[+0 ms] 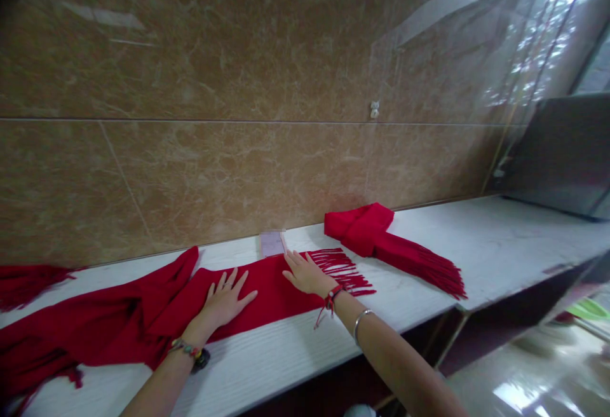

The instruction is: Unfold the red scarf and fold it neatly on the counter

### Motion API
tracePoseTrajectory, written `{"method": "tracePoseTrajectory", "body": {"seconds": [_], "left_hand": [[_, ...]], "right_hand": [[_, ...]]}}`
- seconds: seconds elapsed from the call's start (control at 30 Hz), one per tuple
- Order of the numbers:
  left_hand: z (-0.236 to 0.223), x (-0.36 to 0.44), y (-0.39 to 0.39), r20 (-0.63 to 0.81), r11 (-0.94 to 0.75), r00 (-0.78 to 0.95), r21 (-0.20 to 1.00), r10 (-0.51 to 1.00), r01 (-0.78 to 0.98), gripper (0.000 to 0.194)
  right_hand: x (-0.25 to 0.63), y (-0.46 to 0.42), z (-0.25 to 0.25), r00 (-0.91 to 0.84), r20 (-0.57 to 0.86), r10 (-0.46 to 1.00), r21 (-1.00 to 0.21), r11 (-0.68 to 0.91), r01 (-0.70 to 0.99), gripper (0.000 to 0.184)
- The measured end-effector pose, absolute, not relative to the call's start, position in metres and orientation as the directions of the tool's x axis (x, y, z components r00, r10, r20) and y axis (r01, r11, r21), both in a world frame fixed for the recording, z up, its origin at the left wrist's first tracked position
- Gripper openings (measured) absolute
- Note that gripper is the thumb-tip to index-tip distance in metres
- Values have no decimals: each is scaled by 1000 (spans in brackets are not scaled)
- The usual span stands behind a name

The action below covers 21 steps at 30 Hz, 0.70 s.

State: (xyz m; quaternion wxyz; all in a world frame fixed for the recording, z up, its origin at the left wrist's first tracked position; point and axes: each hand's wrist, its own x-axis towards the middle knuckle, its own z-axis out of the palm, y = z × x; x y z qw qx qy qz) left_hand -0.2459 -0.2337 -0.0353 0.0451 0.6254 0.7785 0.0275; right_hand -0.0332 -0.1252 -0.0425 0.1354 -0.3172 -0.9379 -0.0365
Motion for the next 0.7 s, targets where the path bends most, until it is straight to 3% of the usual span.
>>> {"method": "tracePoseTrajectory", "body": {"seconds": [0.3, 0.47, 0.7], "left_hand": [[-34, -246, -234, -51, 224, -220, 99, 974, 969, 76], [-32, -244, -235, -42, 215, -212, 99, 976, 971, 75], [-35, -250, -236, 24, 260, -261, 55, 965, 964, 69]], "right_hand": [[13, -83, -63, -578, 199, 792, -19, 592, 805, 45], [16, -80, -54, -596, 251, 763, -9, 617, 787, 43], [-19, -72, -42, -663, 278, 695, -125, 711, 692, 46]]}}
